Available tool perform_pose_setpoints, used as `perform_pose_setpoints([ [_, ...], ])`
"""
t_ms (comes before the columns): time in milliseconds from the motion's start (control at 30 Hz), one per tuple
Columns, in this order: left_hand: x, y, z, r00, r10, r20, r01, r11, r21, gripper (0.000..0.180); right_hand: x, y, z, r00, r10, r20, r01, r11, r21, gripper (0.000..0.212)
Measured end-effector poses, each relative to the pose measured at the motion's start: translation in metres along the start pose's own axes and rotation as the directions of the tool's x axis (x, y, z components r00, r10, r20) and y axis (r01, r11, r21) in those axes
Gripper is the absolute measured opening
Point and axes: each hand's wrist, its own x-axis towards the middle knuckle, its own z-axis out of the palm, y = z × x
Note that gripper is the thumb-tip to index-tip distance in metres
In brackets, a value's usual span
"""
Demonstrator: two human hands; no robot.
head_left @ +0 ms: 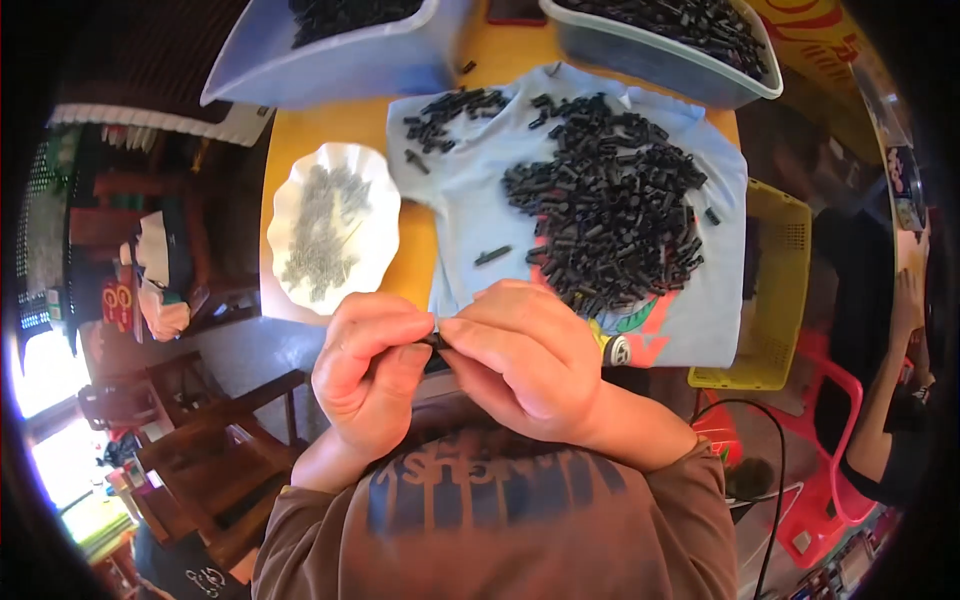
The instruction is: The person assembles plastic nozzle components by inserting small springs from a plate into the plastic pieces by hand and placing the assembled components onto a cloth.
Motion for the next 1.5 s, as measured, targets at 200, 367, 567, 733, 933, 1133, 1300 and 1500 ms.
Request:
perform_pose_setpoints([
  [200,0.036,0.007,0.022,0.999,-0.034,0.013,0.035,0.989,-0.142,0.012,0.03,0.009,-0.027,0.994,-0.113,0.008,0.112,0.964,-0.242,0.03],
  [367,0.049,0.025,0.03,0.99,0.069,0.121,-0.076,0.996,0.056,0.017,0.037,0.0,-0.046,0.969,-0.242,0.046,0.24,0.888,-0.393,0.028],
  [567,0.055,0.021,0.023,0.913,0.33,0.241,-0.371,0.916,0.154,0.019,0.024,-0.013,-0.037,0.993,0.083,-0.078,-0.094,0.983,-0.158,0.029],
  [733,0.042,0.012,-0.003,0.899,0.341,0.276,-0.389,0.91,0.143,0.016,0.015,-0.023,-0.02,0.969,0.248,0.007,-0.248,0.969,0.006,0.02],
  [933,0.033,0.003,-0.037,0.919,0.303,0.253,-0.346,0.927,0.147,0.019,0.017,-0.034,0.005,0.804,0.558,0.204,-0.592,0.782,0.196,0.018],
  [1133,0.024,-0.003,-0.051,0.93,0.273,0.247,-0.3,0.951,0.078,0.024,0.012,-0.033,0.023,0.653,0.702,0.285,-0.748,0.539,0.388,0.015],
  [1300,0.028,-0.013,-0.049,0.928,0.236,0.288,-0.264,0.963,0.062,0.034,0.015,-0.024,0.019,0.739,0.619,0.264,-0.673,0.688,0.27,0.012],
  [1500,0.027,-0.026,-0.028,0.953,0.184,0.24,-0.203,0.978,0.056,0.046,0.007,-0.009,0.015,0.579,0.733,0.358,-0.74,0.289,0.607,0.015],
])
